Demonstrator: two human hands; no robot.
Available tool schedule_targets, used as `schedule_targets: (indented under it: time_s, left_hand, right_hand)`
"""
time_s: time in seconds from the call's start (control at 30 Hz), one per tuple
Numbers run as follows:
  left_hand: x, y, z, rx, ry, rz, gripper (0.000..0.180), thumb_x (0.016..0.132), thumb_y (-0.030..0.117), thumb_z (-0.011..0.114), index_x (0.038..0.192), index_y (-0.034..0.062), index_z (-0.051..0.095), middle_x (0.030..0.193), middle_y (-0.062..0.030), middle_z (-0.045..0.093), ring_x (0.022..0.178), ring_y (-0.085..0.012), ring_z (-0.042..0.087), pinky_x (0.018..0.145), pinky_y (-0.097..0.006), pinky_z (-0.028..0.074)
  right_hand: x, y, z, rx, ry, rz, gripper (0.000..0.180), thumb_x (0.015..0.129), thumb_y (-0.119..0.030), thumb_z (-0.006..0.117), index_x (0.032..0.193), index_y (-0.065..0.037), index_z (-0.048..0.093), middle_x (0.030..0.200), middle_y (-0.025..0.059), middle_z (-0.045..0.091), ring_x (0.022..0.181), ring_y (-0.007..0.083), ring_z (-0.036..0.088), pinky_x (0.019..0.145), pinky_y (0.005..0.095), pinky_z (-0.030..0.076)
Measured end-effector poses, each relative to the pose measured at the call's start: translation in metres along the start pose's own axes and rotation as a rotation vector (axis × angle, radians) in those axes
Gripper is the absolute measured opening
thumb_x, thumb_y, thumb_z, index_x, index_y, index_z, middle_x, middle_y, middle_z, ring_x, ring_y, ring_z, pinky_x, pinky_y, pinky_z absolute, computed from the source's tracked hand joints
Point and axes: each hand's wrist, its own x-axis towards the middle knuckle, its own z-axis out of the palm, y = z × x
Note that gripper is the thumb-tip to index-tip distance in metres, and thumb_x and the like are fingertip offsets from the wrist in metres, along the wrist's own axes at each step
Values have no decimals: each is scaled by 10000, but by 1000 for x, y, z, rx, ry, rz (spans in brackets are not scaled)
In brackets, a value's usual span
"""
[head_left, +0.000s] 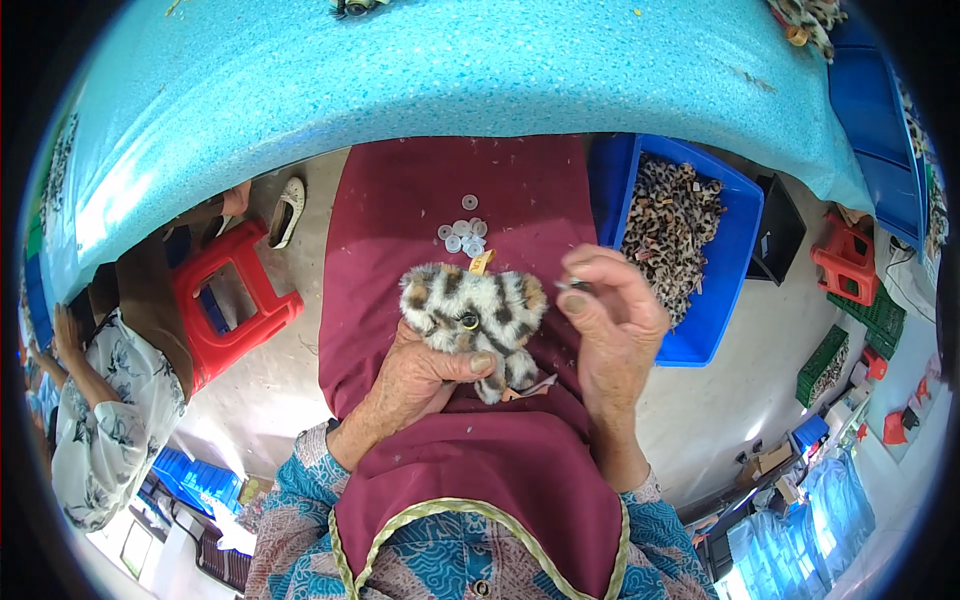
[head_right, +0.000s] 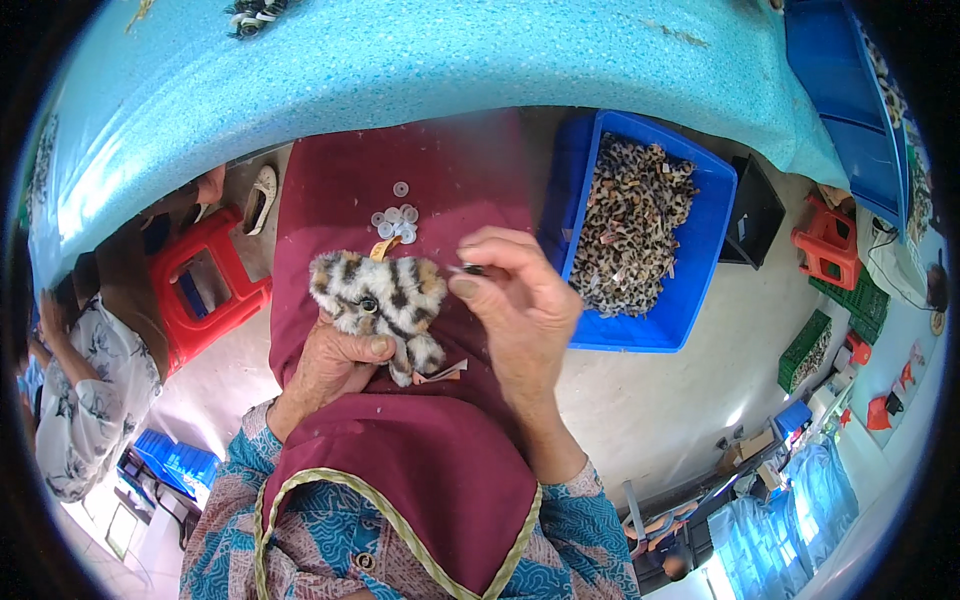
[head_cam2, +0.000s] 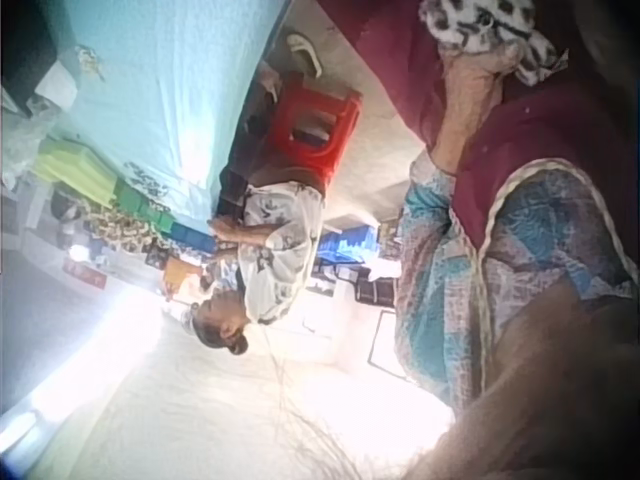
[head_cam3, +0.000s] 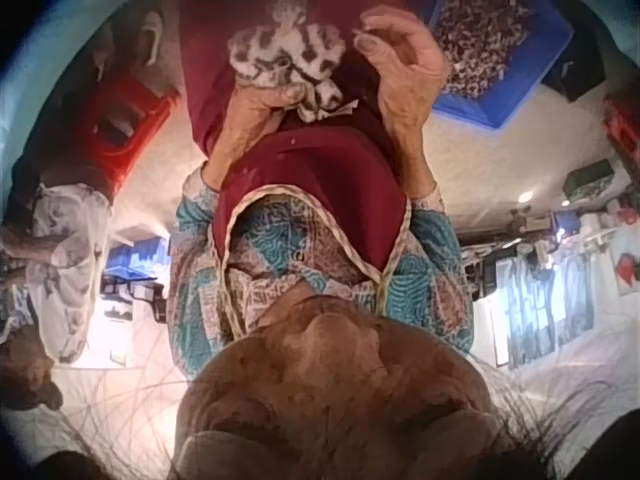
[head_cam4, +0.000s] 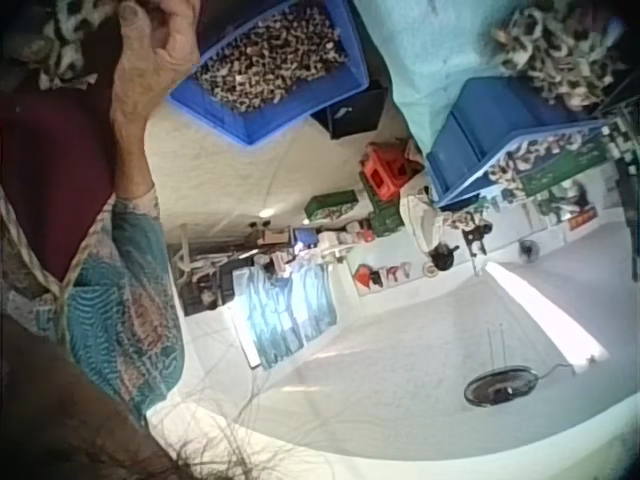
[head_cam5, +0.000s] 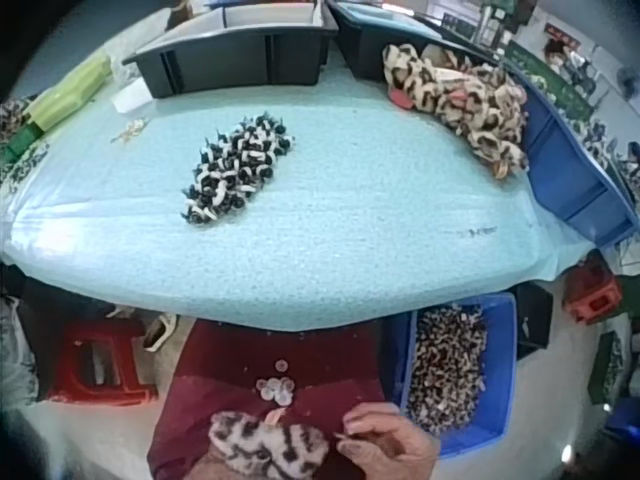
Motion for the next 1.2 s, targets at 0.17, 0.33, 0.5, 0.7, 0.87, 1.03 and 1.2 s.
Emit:
schedule_targets:
  time_s: [0.17, 0.33, 0.5, 0.7, 0.87, 1.03, 1.2]
  left_hand:
    - [2, -1, 0, 53, 39, 114, 521, 696, -97, 666, 1171, 22, 488, 1104, -139, 594, 990, -229, 600, 805, -355, 540]
    - [3, -1, -3, 71, 19, 117, 468, 717, -41, 680, 1151, -4, 507, 1050, -131, 621, 975, -215, 608, 804, -347, 537]
    - [6, -1, -5, 59, 56, 86, 425, 744, 24, 684, 1132, -16, 518, 1023, -130, 629, 924, -212, 623, 776, -350, 533]
    - [10, -3, 0, 130, 105, 122, 390, 767, 50, 670, 1121, -20, 521, 1003, -124, 634, 869, -201, 631, 759, -337, 529]
    - [10, 0, 6, 147, 112, 136, 351, 790, 62, 650, 1109, -21, 529, 985, -115, 637, 848, -191, 630, 727, -322, 531]
    - [9, -1, 3, 164, 119, 179, 306, 805, 76, 643, 1081, -15, 550, 972, -96, 640, 837, -168, 622, 727, -302, 522]
    - [9, -4, 3, 129, 154, 193, 305, 807, 71, 643, 1088, -6, 552, 977, -85, 639, 868, -159, 617, 756, -289, 511]
  right_hand:
    - [-12, -15, -22, 108, -207, 257, 247, 698, 119, 649, 931, 46, 611, 950, 100, 583, 808, 141, 586, 680, 228, 504]
    - [-16, -23, -14, 199, -191, 494, 265, 767, 65, 629, 1028, 58, 587, 945, 86, 582, 812, 137, 596, 713, 236, 513]
    - [-16, -18, -11, 115, -209, 422, 235, 783, 13, 639, 1009, 55, 590, 908, 96, 596, 759, 135, 595, 673, 240, 510]
    - [-16, -16, -7, 50, -132, 414, 246, 774, -15, 665, 994, 44, 573, 881, 102, 612, 715, 136, 596, 642, 245, 508]
    - [-16, -17, -8, -6, -174, 432, 231, 764, 2, 667, 975, 41, 581, 892, 104, 609, 739, 136, 593, 660, 242, 505]
    - [-15, -11, -4, -18, -232, 236, 186, 738, 43, 669, 914, 42, 611, 926, 90, 586, 827, 129, 581, 714, 229, 500]
    - [-17, -13, 1, -20, -302, 296, 210, 774, 86, 599, 980, 46, 601, 960, 76, 565, 855, 115, 580, 758, 220, 489]
